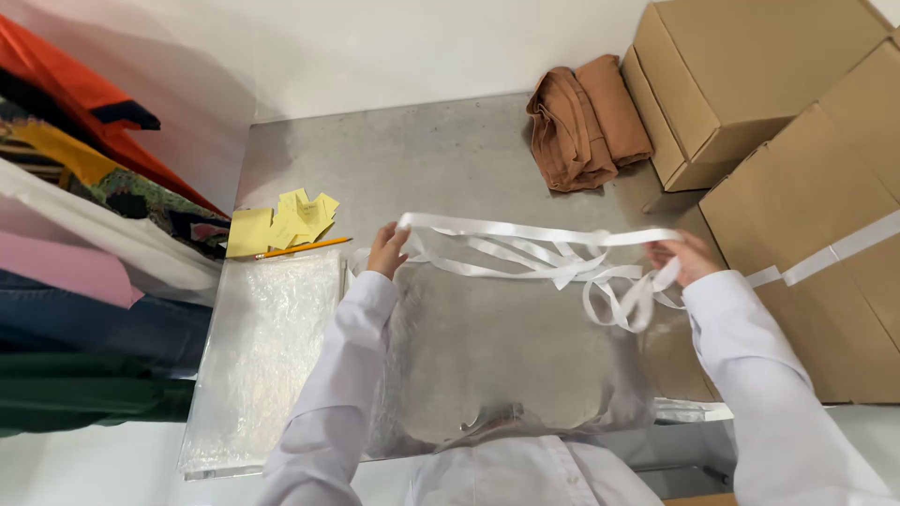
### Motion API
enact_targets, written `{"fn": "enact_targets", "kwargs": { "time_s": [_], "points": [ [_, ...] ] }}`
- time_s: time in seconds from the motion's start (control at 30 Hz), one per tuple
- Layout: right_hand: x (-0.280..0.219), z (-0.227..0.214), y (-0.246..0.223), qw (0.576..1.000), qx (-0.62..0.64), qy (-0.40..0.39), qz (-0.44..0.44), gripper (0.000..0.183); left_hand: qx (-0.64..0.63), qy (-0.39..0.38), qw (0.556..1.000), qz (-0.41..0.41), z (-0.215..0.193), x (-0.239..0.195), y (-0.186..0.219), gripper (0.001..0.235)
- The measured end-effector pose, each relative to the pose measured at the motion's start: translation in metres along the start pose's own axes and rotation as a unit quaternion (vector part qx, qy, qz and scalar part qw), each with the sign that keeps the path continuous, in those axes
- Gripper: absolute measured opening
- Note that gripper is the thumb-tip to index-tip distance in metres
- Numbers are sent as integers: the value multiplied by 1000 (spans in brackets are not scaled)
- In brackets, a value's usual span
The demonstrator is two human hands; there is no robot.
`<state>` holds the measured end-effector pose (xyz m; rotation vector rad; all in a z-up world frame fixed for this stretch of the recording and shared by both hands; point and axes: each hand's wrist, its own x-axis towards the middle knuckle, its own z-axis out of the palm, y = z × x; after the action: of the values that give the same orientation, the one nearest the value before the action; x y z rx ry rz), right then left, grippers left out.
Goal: The person untangles a long white ribbon on a table, then picks up a cardboard box and ties the ribbon around it. They place a yellow sticky note on the box and continue to adjust the ribbon.
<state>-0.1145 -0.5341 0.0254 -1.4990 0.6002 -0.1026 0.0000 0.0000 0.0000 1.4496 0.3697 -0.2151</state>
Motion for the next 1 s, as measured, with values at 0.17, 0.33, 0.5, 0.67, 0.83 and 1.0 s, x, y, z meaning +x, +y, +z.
{"fn": "enact_targets", "kwargs": {
  "time_s": [0.17, 0.33, 0.5, 0.67, 0.83, 1.0],
  "points": [
    [18, 26, 19, 997, -40, -49, 53, 24, 124, -45, 991, 38, 11, 49, -50, 60],
    [-13, 75, -6, 980, -51, -144, 128, 39, 269, -156, 950, 30, 27, 36, -51, 26],
    [-4, 96, 3, 994, -4, -107, 25, 34, 628, 19, 764, 147, 3, 3, -6, 78],
    [3, 108, 66, 944, -266, -159, -114, 82, 697, -29, 710, 92, -66, 85, -60, 48],
    [-28, 156, 70, 724, -623, -218, -202, 111, 454, -132, 880, 37, -64, 56, -36, 23],
    [2, 171, 117, 699, -665, -181, -188, 85, -138, -186, 973, -14, -62, 3, 22, 27]
  ]
}}
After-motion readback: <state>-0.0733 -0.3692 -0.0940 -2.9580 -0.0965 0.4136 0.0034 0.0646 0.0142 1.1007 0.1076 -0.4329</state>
